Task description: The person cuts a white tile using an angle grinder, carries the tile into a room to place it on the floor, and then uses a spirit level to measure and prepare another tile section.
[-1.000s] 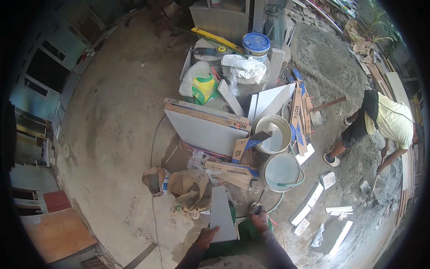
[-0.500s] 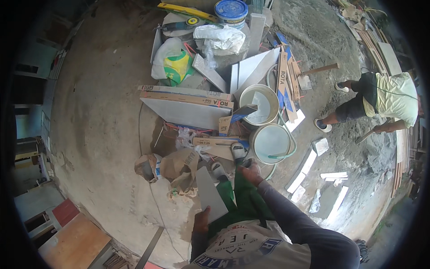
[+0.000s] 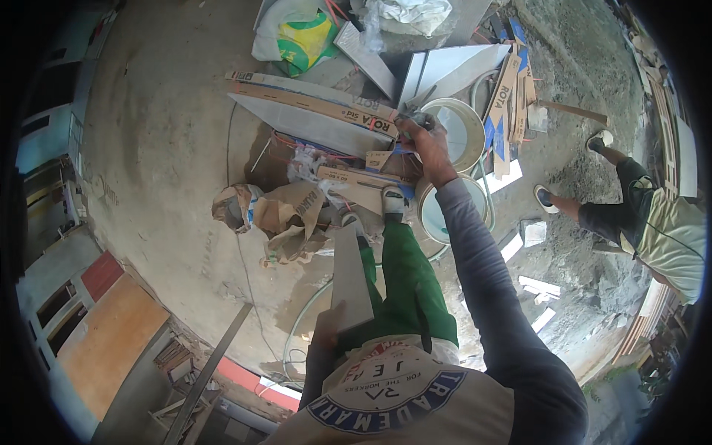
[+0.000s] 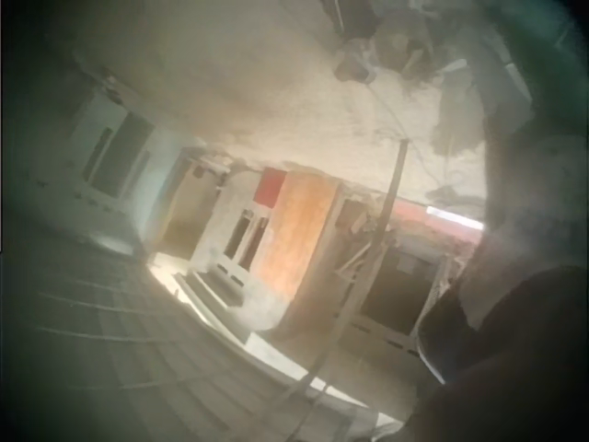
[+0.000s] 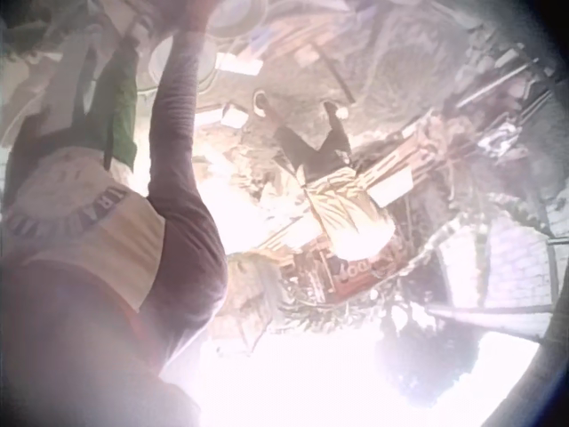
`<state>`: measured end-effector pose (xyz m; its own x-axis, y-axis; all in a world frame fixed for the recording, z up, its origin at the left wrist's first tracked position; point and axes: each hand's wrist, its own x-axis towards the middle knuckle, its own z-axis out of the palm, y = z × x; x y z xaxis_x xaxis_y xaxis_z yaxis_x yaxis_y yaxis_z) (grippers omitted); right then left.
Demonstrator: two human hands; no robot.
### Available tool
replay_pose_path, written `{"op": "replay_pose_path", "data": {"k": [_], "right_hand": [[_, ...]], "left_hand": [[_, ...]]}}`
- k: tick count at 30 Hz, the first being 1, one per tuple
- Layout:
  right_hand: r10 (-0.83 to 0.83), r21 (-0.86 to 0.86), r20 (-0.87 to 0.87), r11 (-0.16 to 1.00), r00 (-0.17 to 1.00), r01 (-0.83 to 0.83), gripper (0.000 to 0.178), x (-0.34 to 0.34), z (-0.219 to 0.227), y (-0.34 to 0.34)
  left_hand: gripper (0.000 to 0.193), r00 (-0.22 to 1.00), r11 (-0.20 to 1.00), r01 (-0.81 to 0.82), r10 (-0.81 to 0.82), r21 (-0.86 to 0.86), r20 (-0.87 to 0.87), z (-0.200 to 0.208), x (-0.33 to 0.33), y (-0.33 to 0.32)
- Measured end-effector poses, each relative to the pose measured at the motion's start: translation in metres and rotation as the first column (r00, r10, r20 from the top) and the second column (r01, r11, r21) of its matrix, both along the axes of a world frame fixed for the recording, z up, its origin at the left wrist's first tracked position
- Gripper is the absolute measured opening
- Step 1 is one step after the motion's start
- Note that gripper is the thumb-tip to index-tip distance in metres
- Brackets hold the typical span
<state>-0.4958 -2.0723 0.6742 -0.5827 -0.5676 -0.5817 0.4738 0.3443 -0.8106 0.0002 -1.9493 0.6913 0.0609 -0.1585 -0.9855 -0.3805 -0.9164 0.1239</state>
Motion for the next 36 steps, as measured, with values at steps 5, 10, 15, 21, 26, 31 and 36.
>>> {"op": "replay_pose_path", "data": {"k": [5,10,15,21,26,31,36], "right_hand": [[-0.075,-0.044,0.102,0.996,0.992,0.079,0.036,-0.055,-0.028,-0.046],[0.182,-0.100,-0.598,0.949,0.781,-0.298,0.034,-0.146,-0.131,-0.072],[0.281,0.171,-0.886,0.937,0.370,-0.304,0.047,-0.217,-0.166,-0.168],[-0.048,0.126,-0.405,0.986,0.913,0.108,0.058,-0.316,-0.222,-0.240],[0.154,0.276,-0.444,0.961,0.883,-0.029,0.050,-0.278,-0.196,-0.210],[0.057,0.182,-0.866,0.962,0.497,0.206,0.051,-0.221,-0.187,-0.055],[-0.043,0.433,-0.661,0.793,0.749,0.428,0.041,-0.054,-0.140,0.196]], "left_hand": [[0.055,0.999,0.999,0.027,-0.029,0.046,0.031,-0.004,0.005,0.020],[0.059,0.995,0.984,0.089,-0.096,0.154,0.039,0.026,-0.043,-0.004],[0.057,0.982,0.981,0.145,-0.159,0.131,0.101,0.029,-0.031,0.016],[0.055,0.967,0.965,0.231,-0.242,0.125,0.083,0.005,-0.039,0.011],[0.055,0.954,0.959,0.270,-0.279,0.090,0.111,0.012,-0.029,0.016],[0.055,0.959,0.962,0.267,-0.271,0.057,0.078,0.027,-0.037,0.008],[0.051,0.958,0.954,0.284,-0.286,0.096,0.000,0.026,-0.020,0.001]]}}
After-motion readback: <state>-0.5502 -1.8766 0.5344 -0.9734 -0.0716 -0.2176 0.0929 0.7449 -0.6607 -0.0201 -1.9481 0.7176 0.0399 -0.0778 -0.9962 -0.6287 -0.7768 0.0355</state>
